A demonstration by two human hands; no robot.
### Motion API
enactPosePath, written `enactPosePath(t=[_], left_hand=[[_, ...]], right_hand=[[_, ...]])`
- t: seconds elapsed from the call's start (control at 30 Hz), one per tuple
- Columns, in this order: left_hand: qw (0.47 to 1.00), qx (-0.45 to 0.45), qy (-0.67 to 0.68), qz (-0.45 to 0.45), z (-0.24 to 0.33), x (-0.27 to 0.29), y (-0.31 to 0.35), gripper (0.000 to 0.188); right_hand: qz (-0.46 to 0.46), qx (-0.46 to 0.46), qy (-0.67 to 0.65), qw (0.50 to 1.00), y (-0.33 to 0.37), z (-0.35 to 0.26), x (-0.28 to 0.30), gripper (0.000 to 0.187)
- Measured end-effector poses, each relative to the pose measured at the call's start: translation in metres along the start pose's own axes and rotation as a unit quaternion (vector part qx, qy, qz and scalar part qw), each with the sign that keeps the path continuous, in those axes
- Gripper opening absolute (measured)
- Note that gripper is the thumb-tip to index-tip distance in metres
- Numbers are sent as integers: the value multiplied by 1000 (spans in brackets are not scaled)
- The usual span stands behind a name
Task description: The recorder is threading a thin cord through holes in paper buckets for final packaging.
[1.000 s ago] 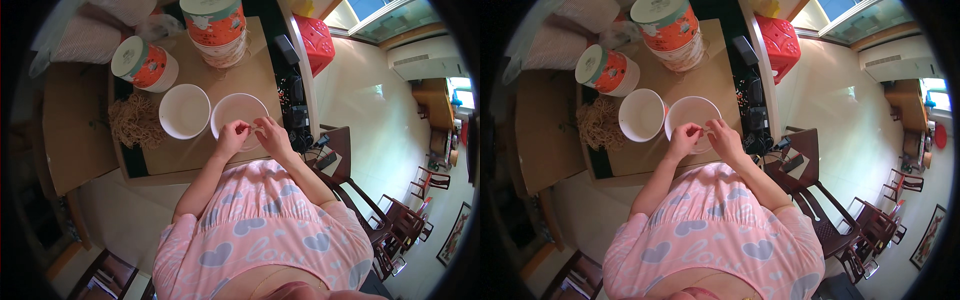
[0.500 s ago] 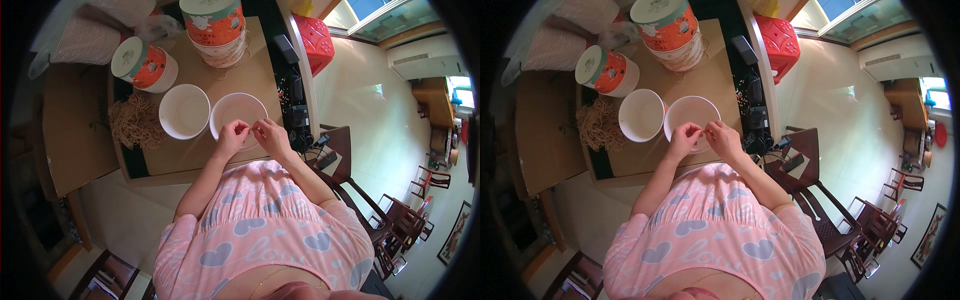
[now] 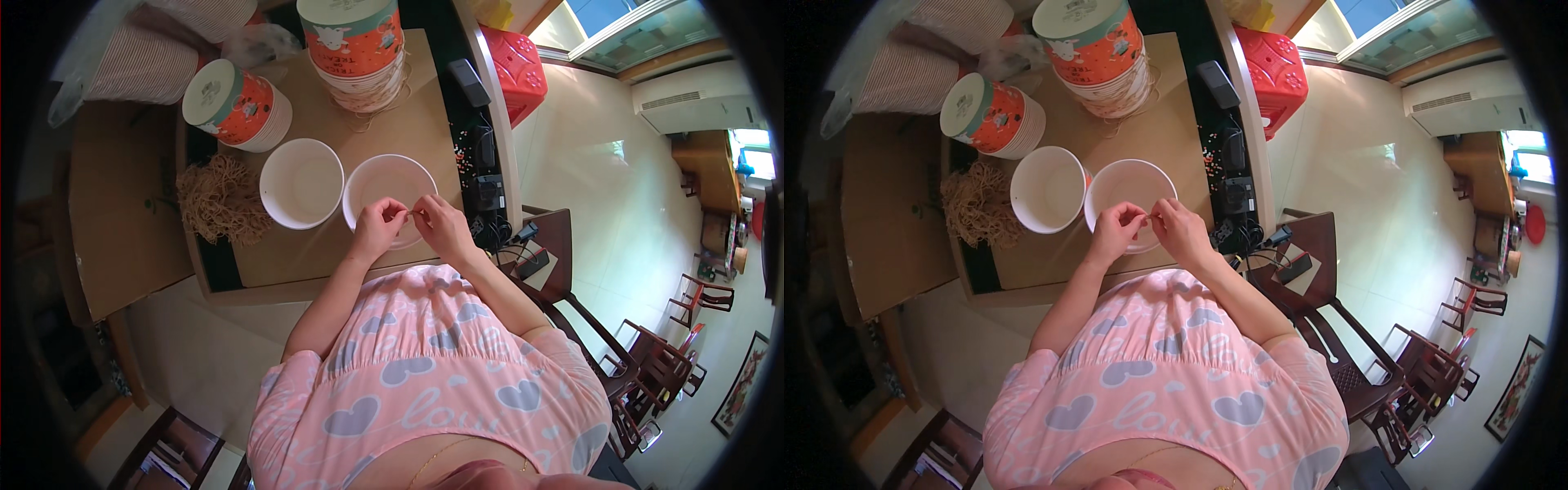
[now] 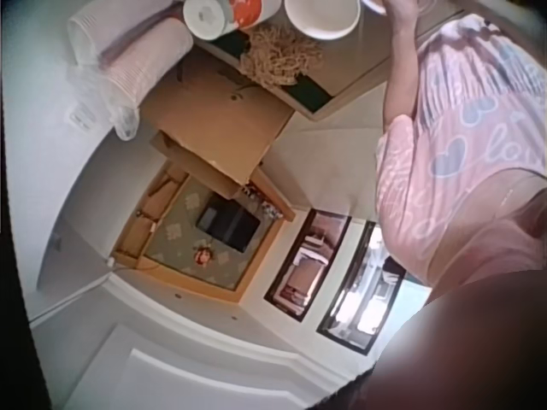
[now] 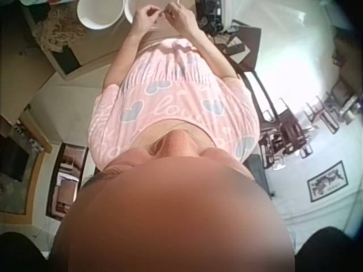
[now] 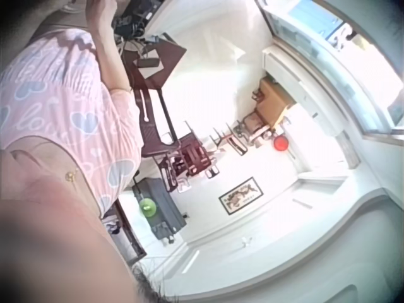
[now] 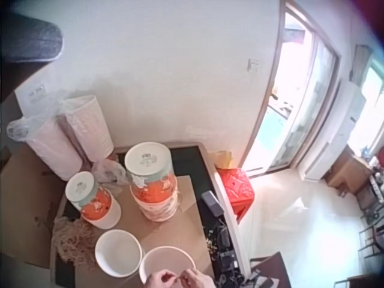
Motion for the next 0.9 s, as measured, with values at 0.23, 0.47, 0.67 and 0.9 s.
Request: enactPosePath(t=[0.23, 0.47, 0.67, 0.9], left_hand=[[1000, 15, 9, 10, -1, 1, 1, 4], [1000, 19, 16, 6, 1, 5, 2, 11], [1000, 5, 3, -11, -3, 5, 2, 11], [1000, 5, 3, -5, 0, 3, 2, 11]], right_hand=[[-1, 26, 30, 999, 0, -1, 2, 4], [5, 20, 15, 1000, 0, -1, 4, 5], [0, 7, 9, 1000, 1, -1, 4, 6], [13, 29, 17, 999, 3, 2, 2, 6]])
Point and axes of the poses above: each hand's wrist, its own y-axis away from the middle knuckle, its own x-axis out of the back of the hand, z = x × y, the point moved 1 cm from there along -y, towards the middle knuckle, and after that the axes turned 13 degrees about y, right-handed, at the moved point
